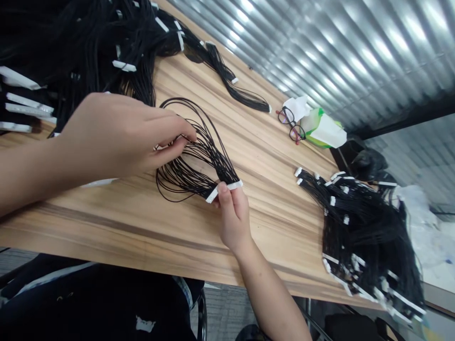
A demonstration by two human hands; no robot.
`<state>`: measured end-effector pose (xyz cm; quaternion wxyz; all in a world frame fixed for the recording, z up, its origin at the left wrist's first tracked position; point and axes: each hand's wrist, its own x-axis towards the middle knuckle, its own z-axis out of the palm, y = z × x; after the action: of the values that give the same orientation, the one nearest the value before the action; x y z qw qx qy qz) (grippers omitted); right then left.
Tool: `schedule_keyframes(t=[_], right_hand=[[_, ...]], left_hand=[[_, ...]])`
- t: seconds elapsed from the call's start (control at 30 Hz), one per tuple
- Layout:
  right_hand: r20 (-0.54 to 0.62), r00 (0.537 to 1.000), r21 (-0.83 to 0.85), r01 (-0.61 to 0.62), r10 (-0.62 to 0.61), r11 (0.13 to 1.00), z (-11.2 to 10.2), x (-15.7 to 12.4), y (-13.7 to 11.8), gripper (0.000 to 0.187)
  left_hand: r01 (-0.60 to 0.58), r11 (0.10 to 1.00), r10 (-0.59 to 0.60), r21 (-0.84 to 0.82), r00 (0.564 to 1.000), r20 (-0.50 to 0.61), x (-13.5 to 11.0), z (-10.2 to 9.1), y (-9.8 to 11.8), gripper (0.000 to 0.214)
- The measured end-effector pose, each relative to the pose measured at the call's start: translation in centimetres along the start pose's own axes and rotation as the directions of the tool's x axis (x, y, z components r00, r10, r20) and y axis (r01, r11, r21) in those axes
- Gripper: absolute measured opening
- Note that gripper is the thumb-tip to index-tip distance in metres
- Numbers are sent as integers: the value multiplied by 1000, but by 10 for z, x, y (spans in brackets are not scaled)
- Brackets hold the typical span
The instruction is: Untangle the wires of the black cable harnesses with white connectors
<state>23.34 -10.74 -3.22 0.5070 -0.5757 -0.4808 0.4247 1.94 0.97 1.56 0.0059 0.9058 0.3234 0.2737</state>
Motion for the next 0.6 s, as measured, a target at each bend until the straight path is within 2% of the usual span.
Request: schedule_keyframes(t=[0.07,0.13,0.23,0.33,0.47,0.53,0.6], right_hand=[[-26,1000,12,-9,10,1000,0,0,0,37],[-39,999,15,-25,25,1000,0,-1,0,39],[50,998,-1,-31,31,1000,-2,-3,2,46],[169,985,-33,-33,38,999,-5,-6,3,53],[253,964,-33,-70,76,997,-10,-9,1,50],[312,947,-39,-68,77,997,-11,-10,-2,49],[318,945,-74,-55,76,996,-13,-10,-4,50]], left_hand=[[-56,998,56,-3,998,-39,0,1,-2,30],[-166,986,167,8,983,-82,-1,5,-2,31],[-244,969,237,-40,963,-129,-4,11,1,30],[-210,967,195,-147,975,-107,-5,13,2,28],[-175,937,154,-301,984,-92,-3,10,2,27],[-168,901,148,-400,986,-80,-1,9,1,25],[-143,844,151,-517,988,-27,1,9,-1,22]])
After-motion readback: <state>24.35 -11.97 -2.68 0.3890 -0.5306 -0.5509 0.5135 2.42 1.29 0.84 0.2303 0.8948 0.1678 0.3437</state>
